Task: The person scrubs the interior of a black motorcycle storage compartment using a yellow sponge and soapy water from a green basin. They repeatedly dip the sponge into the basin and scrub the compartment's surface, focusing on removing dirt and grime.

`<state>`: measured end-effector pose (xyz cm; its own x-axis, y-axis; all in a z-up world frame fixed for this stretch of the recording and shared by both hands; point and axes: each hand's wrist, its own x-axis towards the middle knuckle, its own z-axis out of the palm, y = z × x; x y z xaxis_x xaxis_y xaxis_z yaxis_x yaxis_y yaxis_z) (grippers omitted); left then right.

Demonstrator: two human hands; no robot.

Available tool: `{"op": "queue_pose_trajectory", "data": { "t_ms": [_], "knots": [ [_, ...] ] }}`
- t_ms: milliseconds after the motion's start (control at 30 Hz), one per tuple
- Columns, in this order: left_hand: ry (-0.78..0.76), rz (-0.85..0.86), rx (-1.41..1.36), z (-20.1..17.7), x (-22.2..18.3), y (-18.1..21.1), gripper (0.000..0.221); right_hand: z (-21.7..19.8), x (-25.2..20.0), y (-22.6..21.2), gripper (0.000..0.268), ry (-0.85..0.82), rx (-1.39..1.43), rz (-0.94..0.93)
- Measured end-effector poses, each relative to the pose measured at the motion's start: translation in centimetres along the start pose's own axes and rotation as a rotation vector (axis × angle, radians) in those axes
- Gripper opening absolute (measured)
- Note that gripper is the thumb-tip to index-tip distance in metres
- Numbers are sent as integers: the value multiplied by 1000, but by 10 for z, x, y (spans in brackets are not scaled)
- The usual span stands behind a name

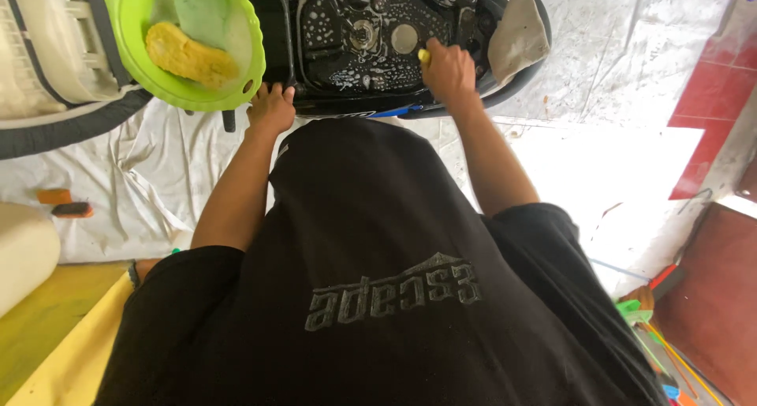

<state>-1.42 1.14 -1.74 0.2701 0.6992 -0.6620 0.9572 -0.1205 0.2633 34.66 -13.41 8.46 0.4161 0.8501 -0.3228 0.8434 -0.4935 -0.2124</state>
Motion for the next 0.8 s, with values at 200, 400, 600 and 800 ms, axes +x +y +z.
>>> {"op": "queue_pose_trajectory", "data": {
  "t_ms": [200,400,600,800],
  "knots": [
    [-90,123,65,-5,0,-8,59,22,-33,-43,18,300,72,-40],
    [-24,314,125,2,17,-34,56,60,-30,-127,20,338,373,-248],
    [287,554,-136,9,-5,-71,50,-1,-8,-195,14,224,815,-178],
    [280,588,-353,-26,-47,-66,55,-18,12,-295,18,89,810,-611]
  ]
}}
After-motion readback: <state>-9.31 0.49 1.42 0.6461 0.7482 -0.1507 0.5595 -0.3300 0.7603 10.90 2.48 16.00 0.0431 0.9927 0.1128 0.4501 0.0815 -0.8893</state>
